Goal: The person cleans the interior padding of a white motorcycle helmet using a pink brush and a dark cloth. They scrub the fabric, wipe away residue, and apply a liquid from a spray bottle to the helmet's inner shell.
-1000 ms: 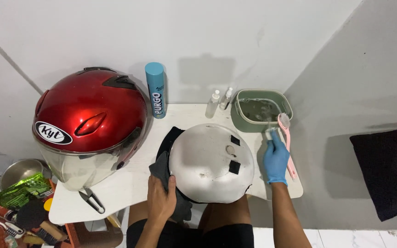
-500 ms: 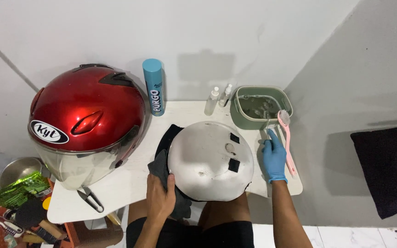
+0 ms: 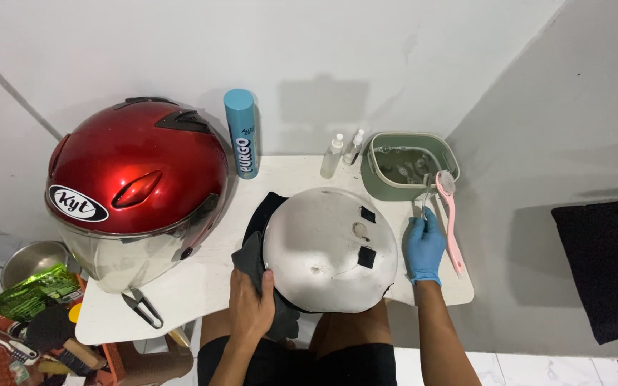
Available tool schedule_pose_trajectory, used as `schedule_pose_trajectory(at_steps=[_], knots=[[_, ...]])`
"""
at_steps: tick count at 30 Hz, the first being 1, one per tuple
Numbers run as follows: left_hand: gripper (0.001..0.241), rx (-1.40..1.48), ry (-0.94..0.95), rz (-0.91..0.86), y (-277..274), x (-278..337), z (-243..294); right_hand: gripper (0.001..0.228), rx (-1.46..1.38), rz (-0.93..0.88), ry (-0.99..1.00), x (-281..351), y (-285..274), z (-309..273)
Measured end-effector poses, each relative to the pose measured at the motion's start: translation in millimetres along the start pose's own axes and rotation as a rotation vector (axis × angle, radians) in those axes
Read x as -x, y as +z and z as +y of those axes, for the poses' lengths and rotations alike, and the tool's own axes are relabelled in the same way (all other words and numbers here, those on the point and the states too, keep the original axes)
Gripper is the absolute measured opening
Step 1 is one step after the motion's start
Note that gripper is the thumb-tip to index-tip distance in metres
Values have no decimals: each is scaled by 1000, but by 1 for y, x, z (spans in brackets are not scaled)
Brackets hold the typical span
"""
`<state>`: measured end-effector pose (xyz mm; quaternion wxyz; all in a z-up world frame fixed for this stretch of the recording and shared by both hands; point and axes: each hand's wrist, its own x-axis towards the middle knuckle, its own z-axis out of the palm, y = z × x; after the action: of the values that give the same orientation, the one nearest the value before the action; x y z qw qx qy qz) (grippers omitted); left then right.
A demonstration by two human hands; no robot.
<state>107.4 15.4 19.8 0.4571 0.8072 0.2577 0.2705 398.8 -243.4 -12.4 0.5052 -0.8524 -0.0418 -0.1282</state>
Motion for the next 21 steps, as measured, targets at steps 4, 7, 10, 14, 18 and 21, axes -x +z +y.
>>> schedule_pose_trajectory(at_steps=[4,7,10,14,18,21], knots=[[70,-23,22,12,1,0,-2,45,30,34,-64,-4,1,3],[71,-18,31,14,1,0,-1,44,37,77,-122,-3,-1,-10],[73,-5,-11,3,3,0,-5,43,37,92,-124,-1,-1,-18],[75,0,-9,-12,1,0,-4,42,122,83,-169,-5,3,2],[75,-13,12,23,4,2,-14,47,164,76,-207,1,1,-3],[83,-36,-68,30,9,5,-26,48,100,54,-174,20,-9,-36]])
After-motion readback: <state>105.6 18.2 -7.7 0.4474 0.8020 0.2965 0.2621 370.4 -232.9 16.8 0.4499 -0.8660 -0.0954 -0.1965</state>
